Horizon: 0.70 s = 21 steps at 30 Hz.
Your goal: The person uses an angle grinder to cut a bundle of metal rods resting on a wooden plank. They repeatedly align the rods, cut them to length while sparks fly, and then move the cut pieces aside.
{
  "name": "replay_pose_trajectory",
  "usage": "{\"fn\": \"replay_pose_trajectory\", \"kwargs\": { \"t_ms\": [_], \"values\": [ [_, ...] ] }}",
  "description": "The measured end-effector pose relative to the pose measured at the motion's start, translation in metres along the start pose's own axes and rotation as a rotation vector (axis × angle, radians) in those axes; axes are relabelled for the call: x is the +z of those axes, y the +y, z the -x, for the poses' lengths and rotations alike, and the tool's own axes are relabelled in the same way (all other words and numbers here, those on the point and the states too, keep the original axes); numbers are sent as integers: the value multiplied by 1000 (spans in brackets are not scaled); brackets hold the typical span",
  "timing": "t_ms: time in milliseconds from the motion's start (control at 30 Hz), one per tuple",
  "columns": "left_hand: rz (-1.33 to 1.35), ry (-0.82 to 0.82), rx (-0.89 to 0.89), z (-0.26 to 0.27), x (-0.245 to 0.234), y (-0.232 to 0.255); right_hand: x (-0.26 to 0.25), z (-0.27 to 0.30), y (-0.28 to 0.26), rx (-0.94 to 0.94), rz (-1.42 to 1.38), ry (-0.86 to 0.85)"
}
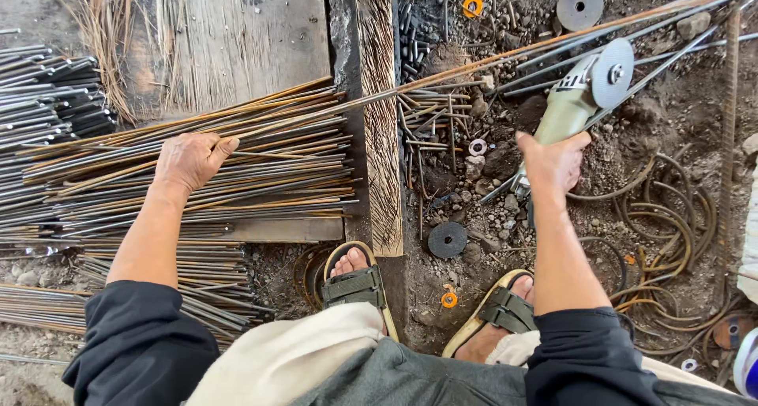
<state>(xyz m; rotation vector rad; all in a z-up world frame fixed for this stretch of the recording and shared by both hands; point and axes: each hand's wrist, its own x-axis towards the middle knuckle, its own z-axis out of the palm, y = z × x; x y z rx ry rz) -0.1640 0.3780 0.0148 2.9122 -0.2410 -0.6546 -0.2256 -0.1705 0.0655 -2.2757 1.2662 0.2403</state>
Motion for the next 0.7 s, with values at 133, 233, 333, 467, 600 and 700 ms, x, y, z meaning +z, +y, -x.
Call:
{"fn": "replay_pose_trajectory", "kwargs": {
  "t_ms": [133,233,333,467,600,700],
  "values": [
    [-135,70,16,8,1,5,6,-7,11,-21,113,-35],
    [-170,142,33,14,4,8,1,-3,18,-9,1,-48],
    [-159,231,38,14,12,5,-3,-9,25,11,-199,-30],
    [-136,287,43,16,15,4,3,-23,44,33,-495,-78],
    [-98,309,74,13,23,-1,-11,10,27,-106,-765,-113],
    [-75,339,96,11,25,-2,-25,33,2,-228,-878,-148]
  ]
}}
